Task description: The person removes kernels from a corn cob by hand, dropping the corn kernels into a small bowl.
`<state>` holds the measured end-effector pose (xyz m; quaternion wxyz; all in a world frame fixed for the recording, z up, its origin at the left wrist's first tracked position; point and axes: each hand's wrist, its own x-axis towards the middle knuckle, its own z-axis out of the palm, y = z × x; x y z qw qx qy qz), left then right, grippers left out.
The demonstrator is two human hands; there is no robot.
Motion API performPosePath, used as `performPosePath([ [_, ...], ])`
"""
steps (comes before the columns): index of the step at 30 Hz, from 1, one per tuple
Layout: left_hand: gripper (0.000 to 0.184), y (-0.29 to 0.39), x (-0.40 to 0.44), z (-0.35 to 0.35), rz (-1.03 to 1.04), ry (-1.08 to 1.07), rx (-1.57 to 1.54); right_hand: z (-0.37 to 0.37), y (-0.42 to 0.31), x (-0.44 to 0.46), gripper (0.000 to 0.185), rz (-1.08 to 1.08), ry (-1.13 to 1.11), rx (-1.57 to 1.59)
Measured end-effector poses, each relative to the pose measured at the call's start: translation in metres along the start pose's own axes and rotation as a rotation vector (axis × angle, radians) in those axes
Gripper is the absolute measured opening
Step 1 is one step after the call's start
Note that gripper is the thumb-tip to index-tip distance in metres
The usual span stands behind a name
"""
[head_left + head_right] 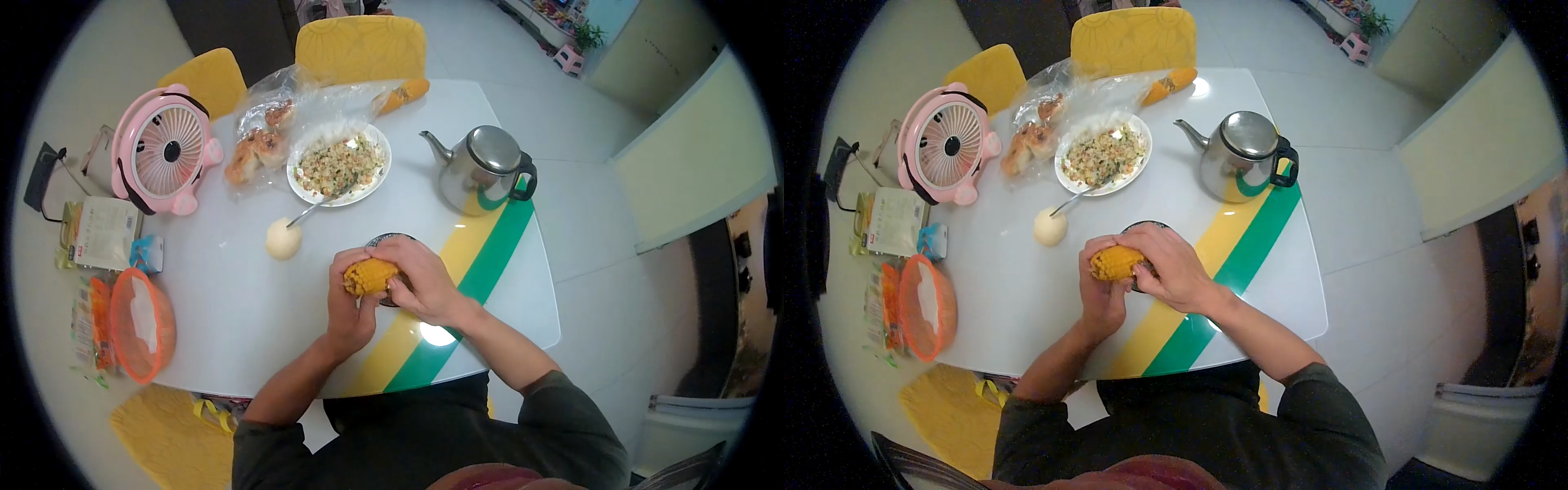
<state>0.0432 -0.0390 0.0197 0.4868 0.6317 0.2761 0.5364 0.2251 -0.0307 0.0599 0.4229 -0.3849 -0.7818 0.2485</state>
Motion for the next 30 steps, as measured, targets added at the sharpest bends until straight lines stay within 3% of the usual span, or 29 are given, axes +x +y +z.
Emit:
performPosePath([
  [3,0.056,-0.001,-0.001,0.002,-0.010,0.015,-0.049,0.002,0.001,0.001,0.047,-0.010,0.023,-0.004],
  [9,0.056,-0.004,0.005,-0.006,0.082,-0.040,0.187,0.000,0.014,0.001,0.052,-0.026,0.003,-0.013],
  [10,0.055,-0.010,-0.001,-0.004,-0.034,0.013,0.038,0.004,0.016,-0.003,0.053,-0.013,-0.001,-0.006],
  [13,0.056,0.001,0.007,-0.008,-0.059,0.004,-0.103,0.004,0.010,-0.004,0.055,0.007,0.009,0.085],
  [20,0.041,-0.003,0.014,-0.012,-0.161,0.124,-0.210,0.004,0.013,-0.005,0.056,0.026,0.074,0.071],
  [27,0.028,-0.010,0.017,-0.024,-0.156,0.264,-0.292,0.001,0.008,-0.004,0.045,0.092,0.190,0.141],
  [30,0.030,-0.012,0.019,-0.039,-0.124,0.323,-0.342,-0.003,0.019,-0.007,0.044,-0.016,0.204,0.024],
])
